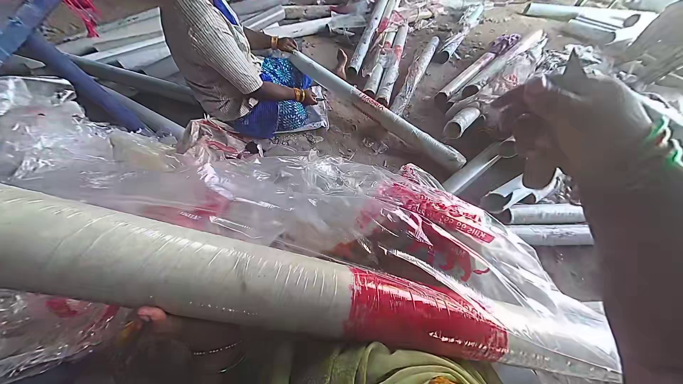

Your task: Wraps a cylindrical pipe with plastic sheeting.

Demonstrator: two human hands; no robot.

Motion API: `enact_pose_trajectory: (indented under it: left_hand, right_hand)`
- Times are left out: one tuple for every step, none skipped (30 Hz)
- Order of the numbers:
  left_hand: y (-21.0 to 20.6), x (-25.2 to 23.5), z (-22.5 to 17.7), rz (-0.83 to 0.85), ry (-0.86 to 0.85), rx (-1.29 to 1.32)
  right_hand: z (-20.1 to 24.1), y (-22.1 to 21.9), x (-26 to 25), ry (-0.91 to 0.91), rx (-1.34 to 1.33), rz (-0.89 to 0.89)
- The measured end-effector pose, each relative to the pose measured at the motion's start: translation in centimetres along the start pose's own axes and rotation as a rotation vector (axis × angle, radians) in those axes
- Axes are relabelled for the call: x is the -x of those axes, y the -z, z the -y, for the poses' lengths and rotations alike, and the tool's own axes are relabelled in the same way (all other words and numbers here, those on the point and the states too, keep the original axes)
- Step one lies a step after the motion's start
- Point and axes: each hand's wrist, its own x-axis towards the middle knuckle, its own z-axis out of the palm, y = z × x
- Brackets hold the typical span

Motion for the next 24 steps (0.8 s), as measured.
enact_pose_trajectory:
  left_hand:
    - [0.2, -0.1, 0.4, 0.034, -0.002, 0.031]
    - [0.1, -0.2, 0.7, 0.065, 0.002, 0.027]
    - [-0.1, -0.3, 0.7, 0.085, 0.003, 0.009]
    - [-0.4, -0.4, 0.8, 0.099, 0.015, 0.02]
    - [-0.8, -0.4, 0.7, 0.111, 0.031, 0.054]
    - [-1.1, -0.4, 0.7, 0.124, 0.051, 0.098]
    - [-1.4, -0.4, 0.6, 0.124, 0.07, 0.145]
    - [-1.6, -0.5, 0.6, 0.131, 0.08, 0.196]
    - [-2.0, -0.5, 0.4, 0.139, 0.082, 0.225]
    - [-2.4, -0.5, 0.2, 0.149, 0.076, 0.251]
    - [-2.6, -0.6, 0.1, 0.169, 0.07, 0.282]
    - [-2.7, -0.7, 0.0, 0.21, 0.068, 0.326]
    - [-2.3, -1.1, 0.2, 0.286, 0.068, 0.381]
    - [-1.9, -1.5, 0.4, 0.345, 0.065, 0.41]
    - [-1.4, -2.2, 0.9, 0.407, 0.066, 0.437]
    - [-0.7, -3.2, 1.5, 0.466, 0.067, 0.468]
    - [-1.4, -3.8, 1.3, 0.427, 0.067, 0.468]
    - [-2.7, -4.4, 0.9, 0.337, 0.047, 0.426]
    - [-3.9, -5.2, 0.6, 0.284, 0.02, 0.372]
    - [-4.9, -6.1, 0.4, 0.279, -0.004, 0.301]
    - [-5.5, -7.0, 0.3, 0.306, 0.005, 0.253]
    - [-6.1, -7.7, 0.4, 0.337, 0.025, 0.234]
    - [-6.6, -7.9, 0.3, 0.354, 0.069, 0.237]
    - [-7.1, -7.3, 0.0, 0.34, 0.144, 0.211]
  right_hand:
    - [-1.0, 0.5, 1.8, 0.005, 0.103, 0.068]
    - [-2.1, 0.7, 3.3, 0.007, 0.244, 0.162]
    - [-3.2, 0.4, 4.7, 0.013, 0.392, 0.255]
    - [-4.0, -0.6, 6.0, 0.003, 0.476, 0.342]
    - [-4.9, -1.9, 7.0, 0.0, 0.542, 0.416]
    - [-5.6, -3.3, 7.7, -0.022, 0.588, 0.485]
    - [-6.1, -4.7, 8.2, -0.069, 0.614, 0.558]
    - [-6.4, -6.0, 8.5, -0.126, 0.63, 0.636]
    - [-6.5, -7.2, 8.6, -0.174, 0.647, 0.716]
    - [-6.4, -8.1, 8.7, -0.203, 0.653, 0.779]
    - [-6.4, -8.8, 8.9, -0.211, 0.637, 0.833]
    - [-6.5, -9.2, 9.1, -0.199, 0.577, 0.847]
    - [-6.5, -9.2, 9.4, -0.19, 0.506, 0.828]
    - [-6.3, -9.0, 9.7, -0.198, 0.422, 0.768]
    - [-5.8, -8.7, 10.1, -0.204, 0.349, 0.69]
    - [-5.4, -8.3, 10.6, -0.174, 0.29, 0.589]
    - [-5.0, -7.9, 11.2, -0.086, 0.241, 0.473]
    - [-4.6, -7.5, 11.6, 0.035, 0.21, 0.368]
    - [-4.2, -7.3, 12.1, 0.206, 0.213, 0.276]
    - [-3.6, -7.5, 12.4, 0.385, 0.241, 0.197]
    - [-2.8, -8.0, 12.6, 0.535, 0.294, 0.131]
    - [-2.1, -8.7, 12.6, 0.63, 0.327, 0.087]
    - [-1.6, -9.3, 12.2, 0.665, 0.317, 0.06]
    - [-1.3, -10.0, 11.7, 0.66, 0.281, 0.05]
